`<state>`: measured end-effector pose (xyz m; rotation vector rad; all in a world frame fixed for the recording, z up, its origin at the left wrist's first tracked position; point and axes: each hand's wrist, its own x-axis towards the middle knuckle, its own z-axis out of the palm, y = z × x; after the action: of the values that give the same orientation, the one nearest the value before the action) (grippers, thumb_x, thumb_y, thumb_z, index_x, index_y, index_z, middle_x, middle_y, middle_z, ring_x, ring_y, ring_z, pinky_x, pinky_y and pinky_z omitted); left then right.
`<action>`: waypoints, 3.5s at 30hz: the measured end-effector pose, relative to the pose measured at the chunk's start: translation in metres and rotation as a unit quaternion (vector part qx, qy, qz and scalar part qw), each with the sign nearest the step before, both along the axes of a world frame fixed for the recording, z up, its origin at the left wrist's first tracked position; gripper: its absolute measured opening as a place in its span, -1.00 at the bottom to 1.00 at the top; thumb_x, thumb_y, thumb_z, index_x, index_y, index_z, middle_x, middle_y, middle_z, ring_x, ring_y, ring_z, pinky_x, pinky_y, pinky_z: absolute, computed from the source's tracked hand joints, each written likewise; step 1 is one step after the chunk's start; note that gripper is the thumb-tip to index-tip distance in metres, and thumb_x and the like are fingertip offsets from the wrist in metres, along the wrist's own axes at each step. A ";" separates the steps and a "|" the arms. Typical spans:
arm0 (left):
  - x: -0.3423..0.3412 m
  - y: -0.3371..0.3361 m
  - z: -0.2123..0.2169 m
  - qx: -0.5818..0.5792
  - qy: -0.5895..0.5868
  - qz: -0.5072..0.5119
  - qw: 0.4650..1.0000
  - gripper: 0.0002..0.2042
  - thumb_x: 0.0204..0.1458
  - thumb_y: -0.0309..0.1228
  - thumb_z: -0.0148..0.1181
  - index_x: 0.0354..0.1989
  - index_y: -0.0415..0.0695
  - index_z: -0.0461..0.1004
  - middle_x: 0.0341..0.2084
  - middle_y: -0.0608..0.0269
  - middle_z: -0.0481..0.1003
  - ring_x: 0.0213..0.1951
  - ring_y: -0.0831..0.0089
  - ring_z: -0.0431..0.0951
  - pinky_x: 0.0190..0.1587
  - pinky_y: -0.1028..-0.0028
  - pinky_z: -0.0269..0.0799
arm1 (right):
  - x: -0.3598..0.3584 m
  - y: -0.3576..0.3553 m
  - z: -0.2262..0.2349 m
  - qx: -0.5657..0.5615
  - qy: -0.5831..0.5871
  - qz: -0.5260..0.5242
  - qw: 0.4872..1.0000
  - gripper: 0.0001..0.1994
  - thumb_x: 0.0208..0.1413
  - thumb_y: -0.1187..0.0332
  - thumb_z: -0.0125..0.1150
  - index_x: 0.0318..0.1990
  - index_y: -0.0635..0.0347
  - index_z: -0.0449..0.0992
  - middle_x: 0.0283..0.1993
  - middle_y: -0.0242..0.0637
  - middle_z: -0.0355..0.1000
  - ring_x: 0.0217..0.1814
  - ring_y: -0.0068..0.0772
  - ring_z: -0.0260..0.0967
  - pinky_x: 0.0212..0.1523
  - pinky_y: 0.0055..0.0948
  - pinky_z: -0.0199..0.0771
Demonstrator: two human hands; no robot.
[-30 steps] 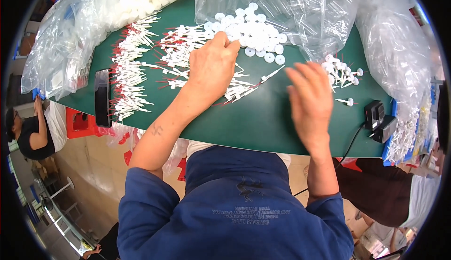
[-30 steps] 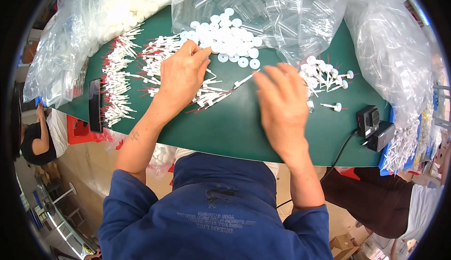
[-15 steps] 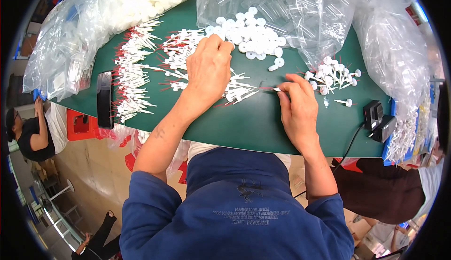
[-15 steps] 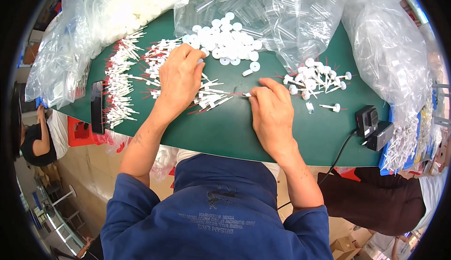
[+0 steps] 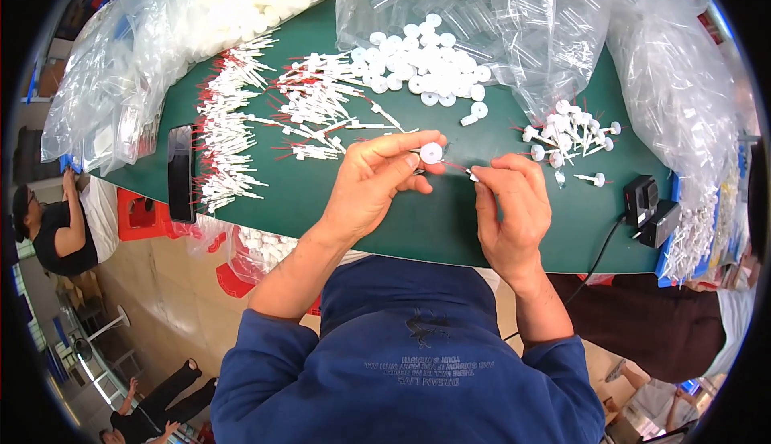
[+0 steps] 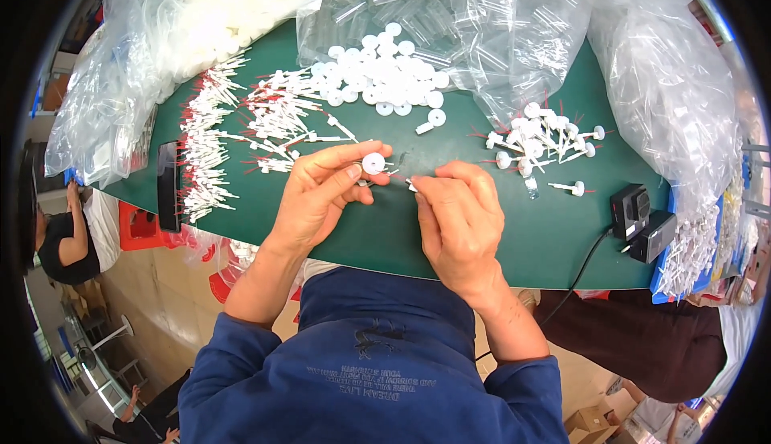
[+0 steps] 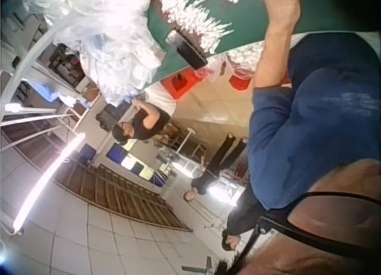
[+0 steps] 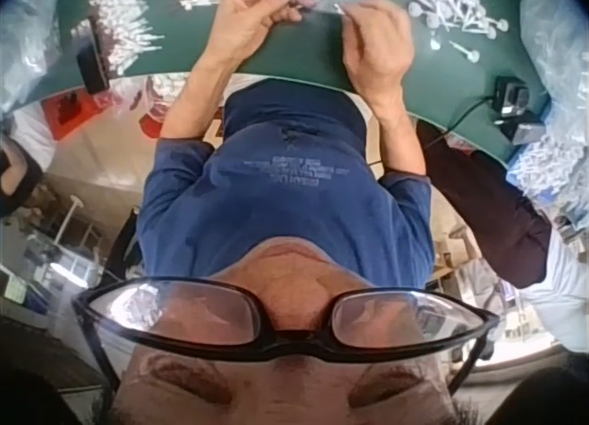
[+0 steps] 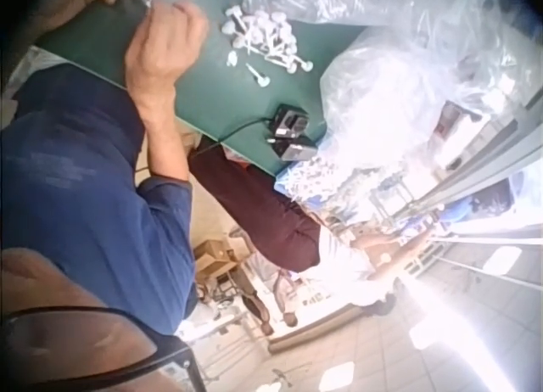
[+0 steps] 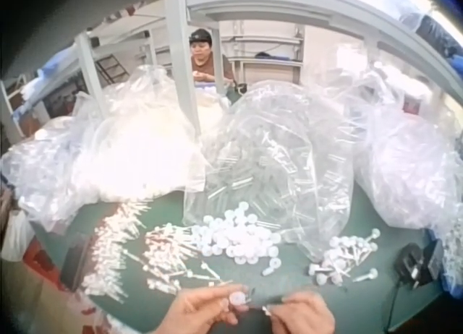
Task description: The person assembles small white plastic caps onto wired leads by hand on a factory workbench.
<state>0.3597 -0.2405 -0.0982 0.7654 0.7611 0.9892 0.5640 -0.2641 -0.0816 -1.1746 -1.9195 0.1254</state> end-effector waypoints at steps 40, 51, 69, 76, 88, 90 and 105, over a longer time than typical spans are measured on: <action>-0.004 -0.004 -0.011 -0.009 -0.003 -0.015 1.000 -0.72 0.23 -0.53 0.19 0.10 -0.28 0.53 -0.10 0.12 0.61 -0.15 0.38 0.66 -0.30 0.51 0.62 | 0.000 -0.002 0.001 -0.021 -0.055 0.008 0.998 -0.79 -0.18 0.61 0.36 -0.31 0.23 0.59 -0.44 -0.30 0.40 -0.18 -0.21 0.44 0.01 -0.01 0.48; 0.005 -0.007 -0.009 0.092 0.077 -0.021 0.993 -0.75 0.19 -0.62 0.20 0.04 -0.35 0.55 -0.14 0.15 0.58 -0.20 0.43 0.66 -0.31 0.58 0.60 | -0.005 -0.002 0.000 -0.056 -0.002 0.030 0.998 -0.76 -0.17 0.65 0.35 -0.28 0.25 0.58 -0.42 -0.26 0.42 -0.21 -0.17 0.44 -0.12 -0.16 0.48; 0.004 -0.009 -0.014 0.038 0.041 -0.056 0.997 -0.78 0.18 -0.65 0.21 -0.01 -0.34 0.60 -0.18 0.13 0.58 -0.24 0.44 0.67 -0.21 0.56 0.62 | -0.008 -0.005 -0.009 -0.057 -0.024 0.059 0.996 -0.77 -0.13 0.72 0.32 -0.30 0.29 0.48 -0.40 -0.21 0.38 -0.30 -0.11 0.42 -0.36 -0.27 0.43; 0.014 -0.011 -0.010 0.052 0.076 -0.067 0.993 -0.77 0.16 -0.69 0.20 -0.01 -0.34 0.60 -0.23 0.13 0.57 -0.28 0.43 0.66 -0.22 0.57 0.61 | -0.010 -0.010 -0.017 -0.033 -0.018 0.038 0.999 -0.81 -0.11 0.68 0.28 -0.30 0.30 0.50 -0.45 -0.22 0.32 -0.30 -0.17 0.40 -0.36 -0.32 0.44; 0.052 0.067 -0.011 0.493 0.557 -0.008 0.668 -0.79 0.01 -0.50 0.36 -0.15 -0.17 0.58 -0.37 0.15 0.51 -0.45 0.22 0.58 -0.39 0.33 0.49 | 0.064 0.023 0.018 0.094 -0.143 -0.231 0.958 -0.72 -0.05 0.64 0.34 -0.14 0.27 0.54 -0.14 -0.15 0.50 0.01 0.00 0.44 0.04 -0.14 0.45; 0.052 0.069 -0.011 0.494 0.589 -0.047 0.638 -0.80 0.02 -0.51 0.33 -0.15 -0.17 0.59 -0.37 0.15 0.53 -0.45 0.24 0.58 -0.38 0.34 0.49 | 0.052 0.014 0.015 0.046 -0.116 -0.151 0.981 -0.72 -0.07 0.64 0.34 -0.14 0.26 0.54 -0.12 -0.18 0.50 0.05 -0.01 0.44 0.07 -0.14 0.45; -0.029 0.015 0.007 0.023 0.055 0.029 0.998 -0.71 0.26 -0.52 0.11 0.12 -0.32 0.52 -0.02 0.02 0.58 -0.13 0.40 0.64 -0.23 0.51 0.60 | -0.014 0.009 -0.022 -0.128 -0.160 0.088 0.975 -0.83 -0.12 0.52 0.27 -0.31 0.19 0.50 -0.19 -0.27 0.44 0.12 -0.12 0.38 0.07 -0.20 0.43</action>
<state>0.3306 -0.2253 -0.0916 0.8468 0.8626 1.0261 0.5503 -0.2551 -0.1039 -1.2489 -2.3465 0.3034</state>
